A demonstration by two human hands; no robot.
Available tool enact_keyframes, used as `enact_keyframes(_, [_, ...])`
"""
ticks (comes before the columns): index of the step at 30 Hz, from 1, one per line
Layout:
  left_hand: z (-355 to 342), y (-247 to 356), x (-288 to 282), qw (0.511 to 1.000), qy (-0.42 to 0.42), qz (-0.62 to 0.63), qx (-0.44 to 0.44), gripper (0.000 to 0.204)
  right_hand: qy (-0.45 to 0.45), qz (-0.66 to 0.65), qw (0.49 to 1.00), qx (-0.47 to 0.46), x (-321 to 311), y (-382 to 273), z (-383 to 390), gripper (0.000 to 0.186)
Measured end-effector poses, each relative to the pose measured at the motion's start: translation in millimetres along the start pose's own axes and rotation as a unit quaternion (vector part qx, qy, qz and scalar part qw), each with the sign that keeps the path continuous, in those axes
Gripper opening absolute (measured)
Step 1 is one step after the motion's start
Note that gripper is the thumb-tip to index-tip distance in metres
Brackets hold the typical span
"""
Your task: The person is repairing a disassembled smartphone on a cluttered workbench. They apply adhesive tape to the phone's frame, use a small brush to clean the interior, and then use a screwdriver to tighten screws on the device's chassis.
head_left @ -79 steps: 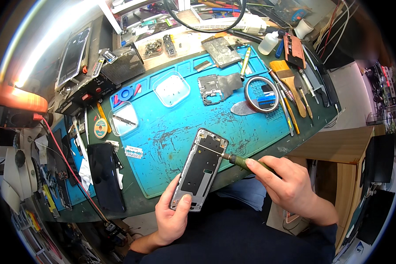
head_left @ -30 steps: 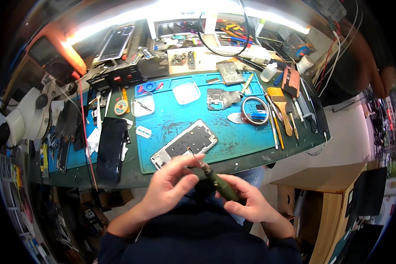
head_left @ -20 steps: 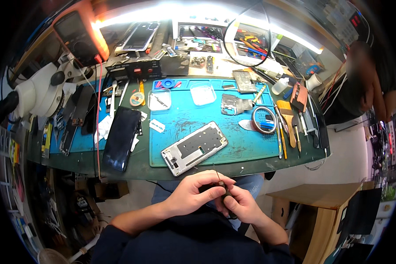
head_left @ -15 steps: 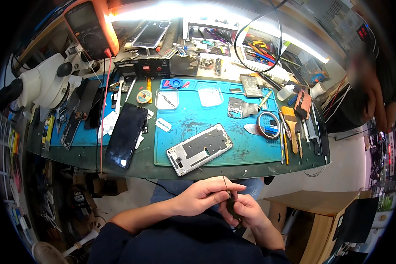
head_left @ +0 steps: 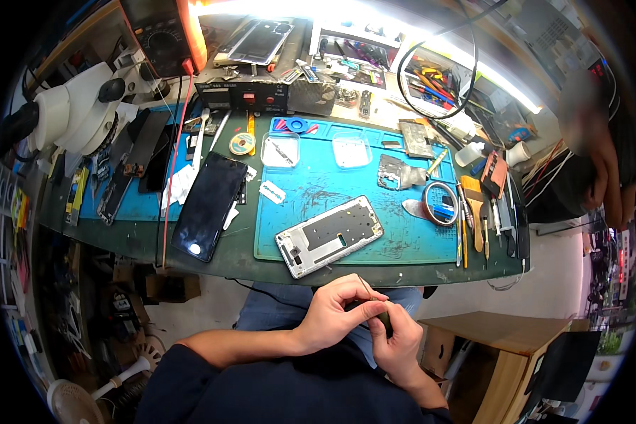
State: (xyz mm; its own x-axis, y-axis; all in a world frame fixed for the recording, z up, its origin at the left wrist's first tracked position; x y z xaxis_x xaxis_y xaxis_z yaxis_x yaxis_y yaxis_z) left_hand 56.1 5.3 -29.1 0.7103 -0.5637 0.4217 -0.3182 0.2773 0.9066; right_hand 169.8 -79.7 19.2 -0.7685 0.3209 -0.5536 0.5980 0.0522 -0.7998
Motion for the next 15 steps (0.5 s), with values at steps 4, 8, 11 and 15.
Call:
enact_keyframes(4, [1, -1, 0, 1.000, 0.022, -0.006, 0.016, 0.010, 0.010, 0.076, 0.997, -0.022, -2, -8, 0, 0.030])
enact_keyframes(8, [-3, 11, 4, 0.999, 0.033, -0.008, 0.036, 0.011, 0.041, 0.123, 0.991, -0.043, -5, -17, -3, 0.030])
enact_keyframes(11, [-8, 14, 1, 0.996, -0.005, -0.066, 0.053, 0.016, 0.035, 0.064, 0.997, -0.021, -5, -12, -4, 0.028])
enact_keyframes(15, [-11, 22, 3, 0.994, -0.033, -0.101, 0.029, 0.020, -0.009, -0.056, 0.994, 0.088, -8, 1, -2, 0.025])
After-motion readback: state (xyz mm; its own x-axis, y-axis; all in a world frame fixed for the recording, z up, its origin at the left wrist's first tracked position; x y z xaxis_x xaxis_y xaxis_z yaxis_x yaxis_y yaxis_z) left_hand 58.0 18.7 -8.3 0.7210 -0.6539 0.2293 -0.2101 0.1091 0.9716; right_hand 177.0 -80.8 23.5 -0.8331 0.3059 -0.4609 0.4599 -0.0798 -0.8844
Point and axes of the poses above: each hand's wrist, its own z-axis away from the middle knuckle, its own x-axis out of the palm, y = z × x, the point moved 7 cm from there along -z, towards the middle knuckle, and after that the axes turned 7 degrees about -z, right-handed, at the moved point
